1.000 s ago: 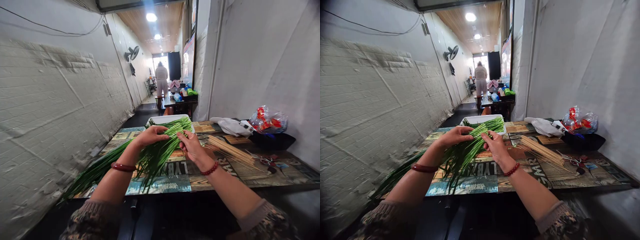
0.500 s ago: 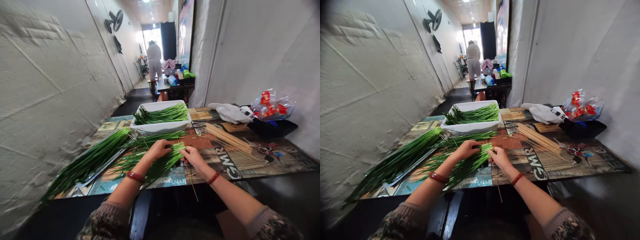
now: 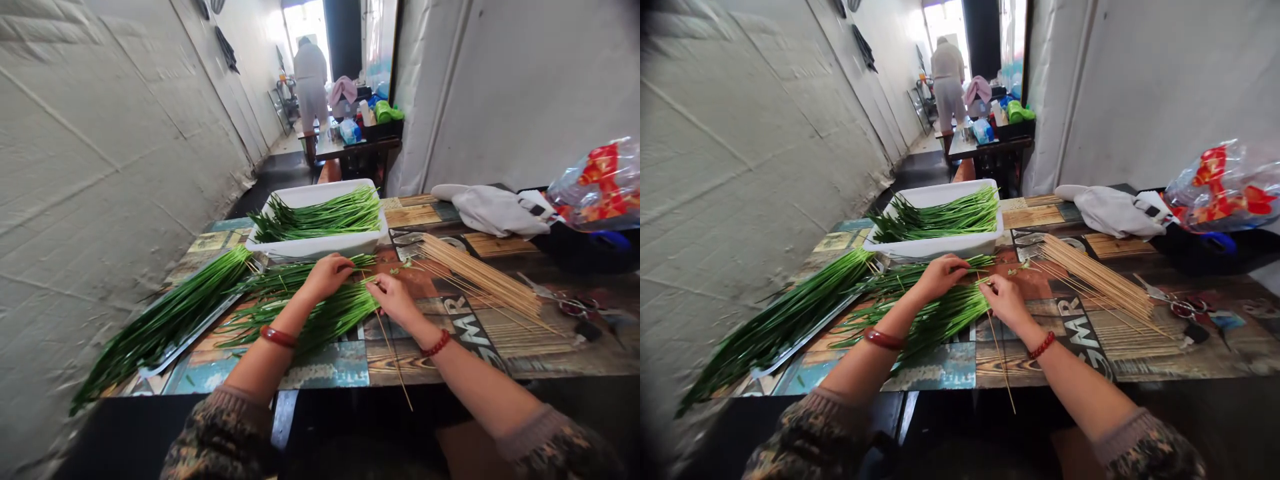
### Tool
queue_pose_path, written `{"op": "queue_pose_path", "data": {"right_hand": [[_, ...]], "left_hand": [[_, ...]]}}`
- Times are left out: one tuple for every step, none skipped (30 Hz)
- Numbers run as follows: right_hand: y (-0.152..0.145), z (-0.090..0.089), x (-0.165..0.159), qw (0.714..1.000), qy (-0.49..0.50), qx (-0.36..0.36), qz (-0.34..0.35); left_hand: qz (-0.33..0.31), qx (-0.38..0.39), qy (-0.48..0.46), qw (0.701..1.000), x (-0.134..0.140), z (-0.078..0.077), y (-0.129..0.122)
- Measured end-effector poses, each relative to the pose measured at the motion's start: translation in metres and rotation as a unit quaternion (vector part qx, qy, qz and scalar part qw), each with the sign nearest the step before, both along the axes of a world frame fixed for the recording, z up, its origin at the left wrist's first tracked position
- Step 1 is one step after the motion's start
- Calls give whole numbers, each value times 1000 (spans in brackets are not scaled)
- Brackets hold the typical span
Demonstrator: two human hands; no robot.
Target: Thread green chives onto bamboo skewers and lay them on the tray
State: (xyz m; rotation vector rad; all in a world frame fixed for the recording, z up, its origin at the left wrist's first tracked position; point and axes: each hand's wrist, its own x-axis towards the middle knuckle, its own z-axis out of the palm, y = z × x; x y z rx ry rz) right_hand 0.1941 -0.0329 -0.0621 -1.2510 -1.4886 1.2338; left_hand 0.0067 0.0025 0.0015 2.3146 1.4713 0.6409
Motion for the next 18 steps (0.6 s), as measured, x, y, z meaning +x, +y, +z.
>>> {"op": "queue_pose_path", "data": {"right_hand": [[-1, -2, 1, 1000, 0, 21, -10], [-2, -3, 1, 999, 3, 40, -19], [-3, -4, 2, 998, 8, 55, -26], [-3, -4, 2, 997, 12, 65, -30], [-2, -4, 2, 997, 13, 71, -31], [-1, -4, 2, 997, 13, 75, -31], [0, -4, 1, 997, 14, 76, -31], [1, -4, 1, 997, 16, 74, -30], [2, -4, 1, 997, 22, 71, -29], [3, -4, 0, 997, 32, 67, -28], [4, -4, 0, 997, 45, 63, -28], [4, -4, -1, 996, 59, 59, -29], [4, -4, -1, 995, 71, 56, -31], [3, -3, -1, 995, 79, 54, -33], [3, -3, -1, 994, 83, 55, -34], [2, -2, -2, 994, 82, 58, -34], [2, -1, -2, 994, 77, 63, -33], [2, 0, -3, 994, 72, 70, -32]], "left_hand": [[-12, 1, 17, 1000, 4, -2, 5], [-25, 3, 38, 999, 8, -3, 9], [-36, 7, 60, 998, 12, -6, 13], [-43, 11, 83, 996, 15, -8, 16], [-46, 16, 106, 993, 17, -10, 19], [-48, 18, 126, 991, 19, -12, 22], [-47, 18, 144, 988, 20, -13, 24], [-46, 17, 159, 986, 21, -14, 26], [-43, 15, 169, 985, 21, -15, 28], [-40, 13, 175, 984, 22, -16, 30], [-38, 10, 177, 983, 22, -16, 31], [-37, 7, 176, 984, 22, -15, 32], [-37, 6, 171, 985, 21, -14, 33], [-37, 5, 161, 986, 20, -12, 33], [-36, 6, 146, 989, 18, -9, 32], [-31, 8, 123, 992, 16, -6, 31], [-21, 8, 92, 996, 14, -3, 28], [-10, 3, 54, 998, 12, 0, 25]]}}
